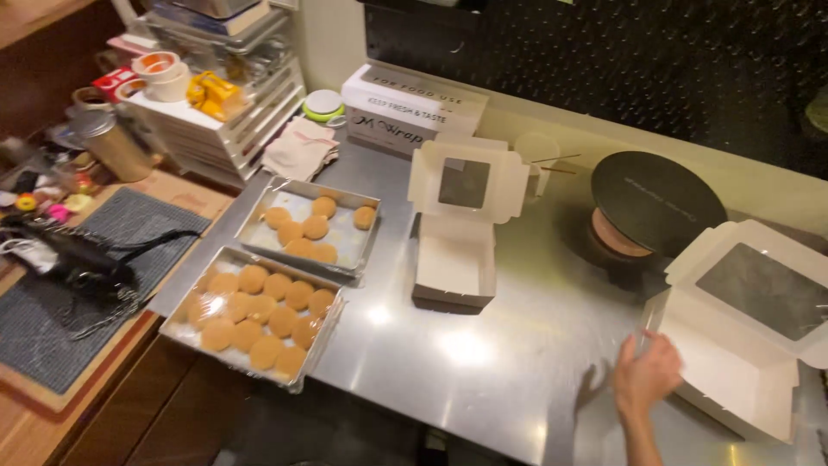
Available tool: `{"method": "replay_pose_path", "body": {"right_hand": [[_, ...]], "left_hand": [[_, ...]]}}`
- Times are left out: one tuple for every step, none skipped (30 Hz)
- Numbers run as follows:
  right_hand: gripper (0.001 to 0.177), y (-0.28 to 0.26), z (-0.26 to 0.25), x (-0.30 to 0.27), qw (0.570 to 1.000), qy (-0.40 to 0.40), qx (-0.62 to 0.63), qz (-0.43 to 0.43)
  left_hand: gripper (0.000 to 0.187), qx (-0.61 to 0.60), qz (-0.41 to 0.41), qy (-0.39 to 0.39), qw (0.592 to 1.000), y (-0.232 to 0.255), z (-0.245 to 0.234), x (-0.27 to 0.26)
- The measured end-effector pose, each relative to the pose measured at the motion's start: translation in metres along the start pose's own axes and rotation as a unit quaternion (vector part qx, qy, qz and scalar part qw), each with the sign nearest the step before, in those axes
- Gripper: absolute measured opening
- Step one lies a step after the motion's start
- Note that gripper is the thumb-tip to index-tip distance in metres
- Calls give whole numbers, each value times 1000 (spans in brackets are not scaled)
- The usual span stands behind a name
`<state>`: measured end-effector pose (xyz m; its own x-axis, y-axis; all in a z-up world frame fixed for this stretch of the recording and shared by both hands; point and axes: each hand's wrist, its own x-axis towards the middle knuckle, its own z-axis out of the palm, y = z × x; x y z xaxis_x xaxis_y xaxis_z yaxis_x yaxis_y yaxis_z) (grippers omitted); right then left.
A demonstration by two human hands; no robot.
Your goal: Assembling a cardboard pastry box and filling it with cookies from a tray
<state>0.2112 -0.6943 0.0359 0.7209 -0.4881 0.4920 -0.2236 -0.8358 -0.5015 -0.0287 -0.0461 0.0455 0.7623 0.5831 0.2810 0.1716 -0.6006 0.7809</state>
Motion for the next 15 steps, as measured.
{"method": "replay_pose_path", "body": {"right_hand": [[79,39,-21,14,980,61,-188,-15],[79,60,-29,24,979,59,-192,-12],[91,79,-37,33,960,-113,-233,105],[107,95,-40,52,900,-275,-262,215],[107,123,-25,37,899,-277,-265,210],[73,149,-3,25,938,-236,-222,120],[46,174,18,12,965,-191,-175,29],[46,147,28,-8,964,-202,-173,17],[41,120,34,-30,984,-129,-109,-65],[39,92,41,-58,988,-51,-37,-139],[39,69,57,-68,987,-63,-30,-147],[31,47,71,-78,982,-40,-10,-184],[24,24,83,-90,975,-17,11,-221],[24,7,94,-89,974,-21,18,-223],[30,-12,103,-88,961,-43,27,-272]], "left_hand": [[71,-6,4,-11,1000,21,25,15],[71,-8,6,-20,1000,34,41,32],[71,-11,9,-29,999,49,58,48],[72,-14,6,-30,999,65,77,57],[72,-14,1,-28,1000,82,96,78],[70,-24,-15,-8,1000,96,111,98],[69,-35,-31,12,999,109,124,118],[69,-26,-43,20,999,101,121,124],[63,-21,-82,79,993,93,115,129],[57,-14,-118,139,983,81,106,135],[57,-4,-127,148,981,82,84,146],[60,-13,-233,181,956,85,64,160],[63,-24,-335,212,918,88,43,173],[63,-20,-335,220,916,50,40,178],[72,-109,-396,177,894,11,35,182]]}}
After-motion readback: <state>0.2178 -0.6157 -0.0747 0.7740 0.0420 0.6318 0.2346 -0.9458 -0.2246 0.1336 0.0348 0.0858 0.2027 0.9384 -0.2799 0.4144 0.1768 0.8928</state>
